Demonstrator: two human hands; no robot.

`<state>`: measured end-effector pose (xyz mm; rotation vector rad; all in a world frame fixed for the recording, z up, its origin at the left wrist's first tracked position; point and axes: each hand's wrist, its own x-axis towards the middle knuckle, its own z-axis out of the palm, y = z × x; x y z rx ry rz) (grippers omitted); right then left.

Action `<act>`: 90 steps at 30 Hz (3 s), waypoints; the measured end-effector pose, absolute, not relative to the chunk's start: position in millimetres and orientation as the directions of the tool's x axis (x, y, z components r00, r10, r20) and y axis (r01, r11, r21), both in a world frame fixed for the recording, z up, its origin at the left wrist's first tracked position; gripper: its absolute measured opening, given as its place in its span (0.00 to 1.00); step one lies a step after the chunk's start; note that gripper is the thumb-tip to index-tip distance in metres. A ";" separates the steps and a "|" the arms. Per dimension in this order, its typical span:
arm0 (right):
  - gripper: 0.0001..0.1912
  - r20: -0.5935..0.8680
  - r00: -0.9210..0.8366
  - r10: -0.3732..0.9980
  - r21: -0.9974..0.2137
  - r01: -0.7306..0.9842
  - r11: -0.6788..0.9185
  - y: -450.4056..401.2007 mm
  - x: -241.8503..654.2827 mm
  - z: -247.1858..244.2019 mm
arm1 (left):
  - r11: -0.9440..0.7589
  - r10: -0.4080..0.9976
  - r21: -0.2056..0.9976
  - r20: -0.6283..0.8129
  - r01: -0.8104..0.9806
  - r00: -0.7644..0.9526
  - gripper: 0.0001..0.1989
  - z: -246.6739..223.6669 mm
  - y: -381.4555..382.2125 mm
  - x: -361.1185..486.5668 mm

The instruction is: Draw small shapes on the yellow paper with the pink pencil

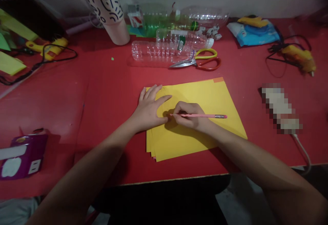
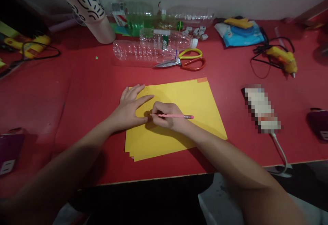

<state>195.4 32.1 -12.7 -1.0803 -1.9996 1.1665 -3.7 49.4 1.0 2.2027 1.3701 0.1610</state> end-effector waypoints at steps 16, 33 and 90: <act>0.06 0.021 -0.457 0.889 -0.929 0.320 0.186 32.5 194.2 -6.6 | -0.357 0.863 0.495 -0.149 0.792 0.482 0.36 -0.3 49.0 -4.3; 0.05 -0.036 -0.400 0.916 -0.966 0.248 0.071 33.8 193.5 -4.3 | -0.374 0.863 0.493 -0.126 0.785 0.490 0.35 -3.2 49.3 -5.7; 0.06 -0.014 -0.490 0.872 -0.953 0.270 0.136 36.7 199.4 -10.0 | -0.343 0.881 0.513 -0.116 0.787 0.459 0.44 -8.4 50.7 -5.7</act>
